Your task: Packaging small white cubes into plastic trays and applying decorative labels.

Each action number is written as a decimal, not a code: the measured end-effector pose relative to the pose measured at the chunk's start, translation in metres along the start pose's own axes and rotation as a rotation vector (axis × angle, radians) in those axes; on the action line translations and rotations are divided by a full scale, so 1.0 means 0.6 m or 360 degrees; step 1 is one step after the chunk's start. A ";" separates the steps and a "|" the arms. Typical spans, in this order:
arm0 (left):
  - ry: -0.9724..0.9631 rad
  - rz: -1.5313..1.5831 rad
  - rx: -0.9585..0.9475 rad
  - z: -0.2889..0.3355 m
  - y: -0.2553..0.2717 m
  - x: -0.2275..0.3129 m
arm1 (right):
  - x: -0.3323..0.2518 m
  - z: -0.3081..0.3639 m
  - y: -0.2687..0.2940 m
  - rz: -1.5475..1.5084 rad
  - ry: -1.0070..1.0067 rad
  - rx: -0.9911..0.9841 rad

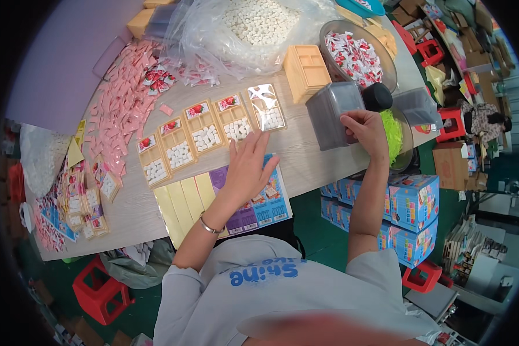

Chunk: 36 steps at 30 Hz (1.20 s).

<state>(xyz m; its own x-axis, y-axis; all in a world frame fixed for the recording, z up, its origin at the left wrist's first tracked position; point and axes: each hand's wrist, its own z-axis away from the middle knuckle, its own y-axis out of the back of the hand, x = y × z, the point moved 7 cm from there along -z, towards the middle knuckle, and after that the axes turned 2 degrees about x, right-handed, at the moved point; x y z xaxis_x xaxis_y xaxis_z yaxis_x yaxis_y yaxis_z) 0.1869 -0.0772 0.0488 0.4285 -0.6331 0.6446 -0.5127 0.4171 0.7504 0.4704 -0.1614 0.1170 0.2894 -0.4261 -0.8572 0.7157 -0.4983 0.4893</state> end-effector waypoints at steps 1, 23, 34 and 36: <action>-0.0003 0.0003 -0.0003 0.008 0.006 0.001 | 0.003 -0.001 0.001 -0.0003 -0.0012 -0.0018; 0.0092 0.1647 0.0168 0.013 0.057 0.028 | -0.138 0.163 -0.121 -0.0557 0.0755 -0.0148; 0.0760 0.0030 0.0617 -0.013 0.086 -0.130 | -0.026 -0.015 -0.387 0.0061 0.0489 -0.0327; 0.0616 -0.0072 0.0580 -0.016 0.080 -0.125 | -0.044 -0.023 -0.389 0.0809 0.0712 -0.0120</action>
<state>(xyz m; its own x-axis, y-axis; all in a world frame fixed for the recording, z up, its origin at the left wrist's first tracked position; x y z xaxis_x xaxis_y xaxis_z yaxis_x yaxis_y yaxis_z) 0.1373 -0.0035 0.0381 0.6639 -0.3296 0.6713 -0.6831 0.0980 0.7237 0.3046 -0.0233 0.0233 0.8249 -0.2322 -0.5154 0.4587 -0.2578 0.8504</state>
